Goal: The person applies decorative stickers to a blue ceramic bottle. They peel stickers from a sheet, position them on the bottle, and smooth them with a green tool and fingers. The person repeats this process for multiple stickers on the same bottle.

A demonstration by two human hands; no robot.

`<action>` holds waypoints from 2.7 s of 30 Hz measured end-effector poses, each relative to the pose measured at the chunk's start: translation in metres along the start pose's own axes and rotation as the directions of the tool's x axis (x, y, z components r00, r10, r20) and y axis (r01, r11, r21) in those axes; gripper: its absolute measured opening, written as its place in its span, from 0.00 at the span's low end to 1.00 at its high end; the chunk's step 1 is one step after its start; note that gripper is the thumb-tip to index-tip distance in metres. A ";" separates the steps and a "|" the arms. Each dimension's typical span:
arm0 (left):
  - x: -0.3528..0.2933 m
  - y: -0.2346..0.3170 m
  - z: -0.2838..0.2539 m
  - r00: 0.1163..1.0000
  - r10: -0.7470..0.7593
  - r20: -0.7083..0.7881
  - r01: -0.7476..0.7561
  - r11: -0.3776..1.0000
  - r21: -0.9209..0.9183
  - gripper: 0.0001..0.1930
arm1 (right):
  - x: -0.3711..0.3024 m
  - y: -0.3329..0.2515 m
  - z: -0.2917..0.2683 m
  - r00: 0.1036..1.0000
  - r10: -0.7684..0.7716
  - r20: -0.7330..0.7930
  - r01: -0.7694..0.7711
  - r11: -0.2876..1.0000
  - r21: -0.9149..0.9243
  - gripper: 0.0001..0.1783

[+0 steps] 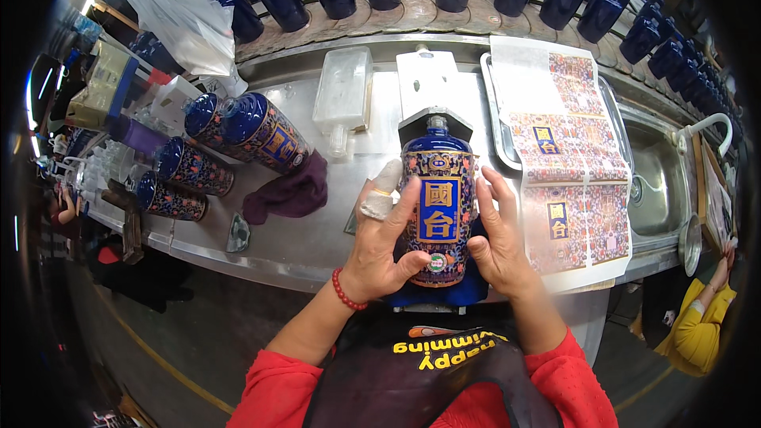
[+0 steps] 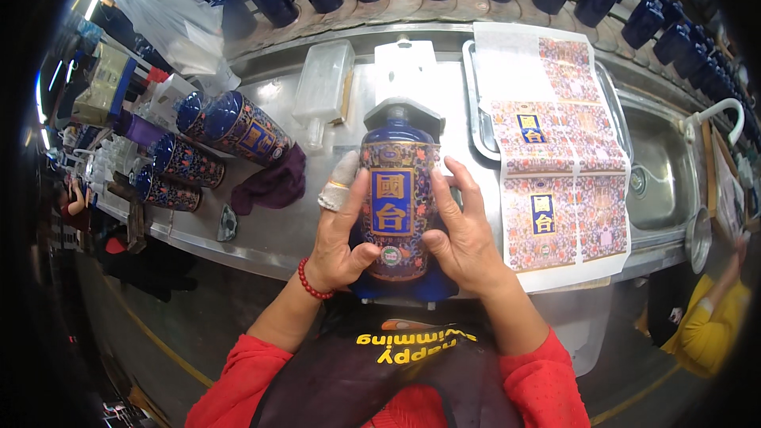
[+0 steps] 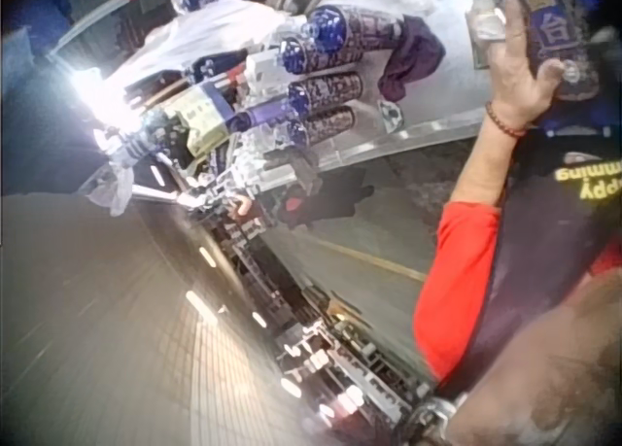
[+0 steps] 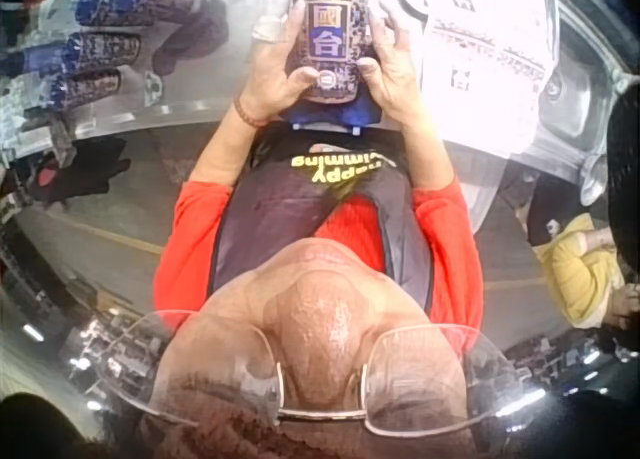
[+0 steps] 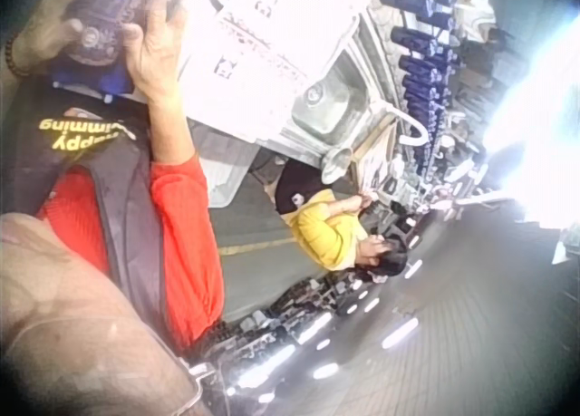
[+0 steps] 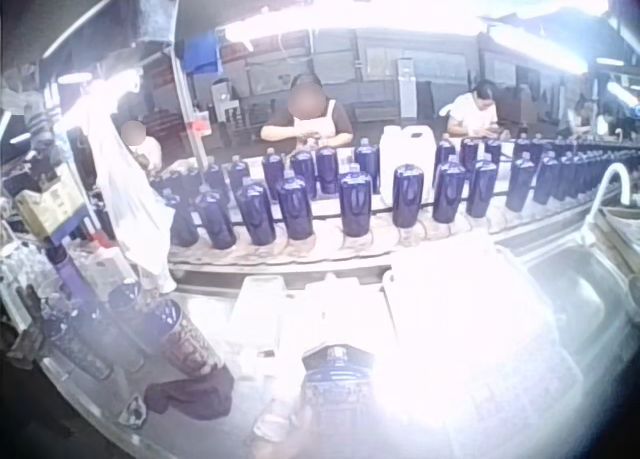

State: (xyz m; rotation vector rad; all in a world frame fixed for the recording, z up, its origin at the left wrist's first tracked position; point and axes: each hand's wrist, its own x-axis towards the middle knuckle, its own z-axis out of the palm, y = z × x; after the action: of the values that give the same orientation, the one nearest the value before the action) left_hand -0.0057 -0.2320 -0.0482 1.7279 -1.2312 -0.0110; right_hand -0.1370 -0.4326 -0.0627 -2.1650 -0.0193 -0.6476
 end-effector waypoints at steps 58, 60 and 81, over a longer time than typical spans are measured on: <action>0.018 -0.019 -0.016 0.992 -0.034 0.119 0.015 0.988 0.155 0.53 | 0.010 0.006 -0.007 0.995 0.039 0.090 -0.041 0.999 0.017 0.44; 0.021 -0.018 -0.017 0.993 -0.017 0.121 -0.007 0.981 0.195 0.52 | 0.015 0.004 -0.008 0.993 0.065 0.097 -0.067 0.998 0.016 0.44; 0.020 -0.020 -0.017 0.986 -0.039 0.161 0.014 0.988 0.155 0.53 | 0.023 0.001 -0.013 0.981 0.128 0.146 -0.136 0.990 0.046 0.46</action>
State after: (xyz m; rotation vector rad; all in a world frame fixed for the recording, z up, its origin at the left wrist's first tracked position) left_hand 0.0272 -0.2348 -0.0437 1.9076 -1.3588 -0.0775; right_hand -0.1227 -0.4473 -0.0468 -2.1339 0.0290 -0.4110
